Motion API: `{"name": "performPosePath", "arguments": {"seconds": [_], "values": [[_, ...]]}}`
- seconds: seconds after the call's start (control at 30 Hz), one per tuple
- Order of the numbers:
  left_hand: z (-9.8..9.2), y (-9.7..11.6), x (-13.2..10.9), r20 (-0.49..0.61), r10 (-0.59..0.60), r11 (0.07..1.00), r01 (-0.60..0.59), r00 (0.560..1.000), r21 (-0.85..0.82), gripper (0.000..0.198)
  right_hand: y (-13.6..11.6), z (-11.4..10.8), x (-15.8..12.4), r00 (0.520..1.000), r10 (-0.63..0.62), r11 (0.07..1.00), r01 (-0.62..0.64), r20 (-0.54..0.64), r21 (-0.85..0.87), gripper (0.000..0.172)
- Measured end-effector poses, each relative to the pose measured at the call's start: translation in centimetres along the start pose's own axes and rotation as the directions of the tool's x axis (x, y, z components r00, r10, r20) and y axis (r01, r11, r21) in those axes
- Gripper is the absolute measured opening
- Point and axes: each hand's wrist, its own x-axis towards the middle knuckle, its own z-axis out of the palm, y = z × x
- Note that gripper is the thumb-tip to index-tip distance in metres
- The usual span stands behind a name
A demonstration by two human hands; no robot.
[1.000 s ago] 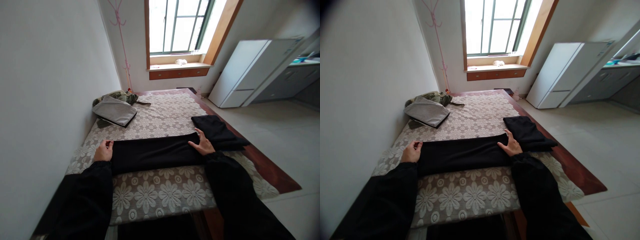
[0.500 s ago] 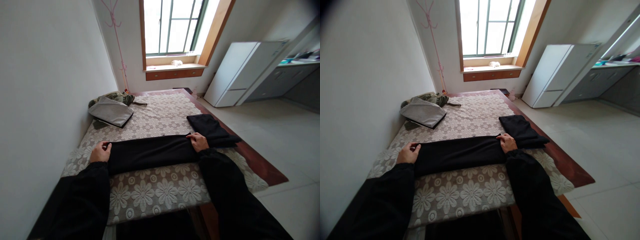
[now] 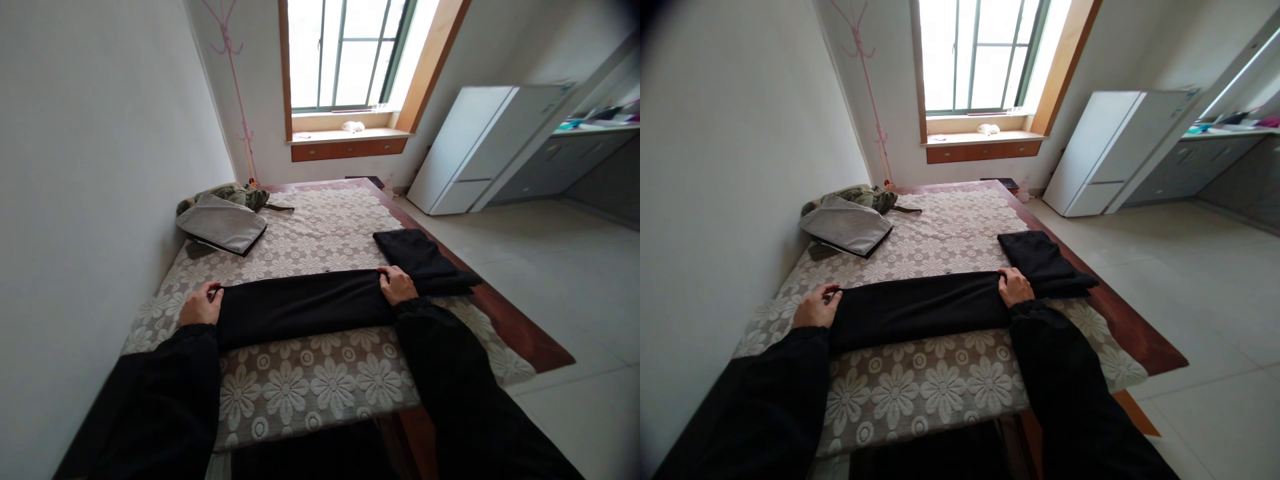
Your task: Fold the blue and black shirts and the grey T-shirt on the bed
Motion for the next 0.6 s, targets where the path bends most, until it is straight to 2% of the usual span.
{"name": "performPosePath", "arguments": {"seconds": [0.33,0.47,0.53,0.6], "values": [[-0.2,1.2,-0.2,0.019,0.048,0.999,-0.048,0.999,0.010,0.024,-1.0,-0.6,0.2,0.996,0.023,0.994,-0.013,0.086,-0.113,0.032],[-0.5,0.8,0.1,0.020,0.176,0.984,-0.177,0.984,0.013,0.029,-0.8,-1.2,0.3,0.993,-0.007,0.995,0.019,0.119,-0.100,0.031],[-1.2,1.0,-0.6,0.016,0.261,0.965,-0.262,0.965,0.018,0.032,-1.0,-1.9,-0.2,0.995,-0.061,0.994,0.068,0.077,-0.091,0.032],[-2.1,2.3,-2.4,0.040,0.357,0.933,-0.358,0.933,0.026,0.034,-2.0,-2.5,-1.4,0.988,-0.156,0.985,0.156,0.001,-0.078,0.035]]}}
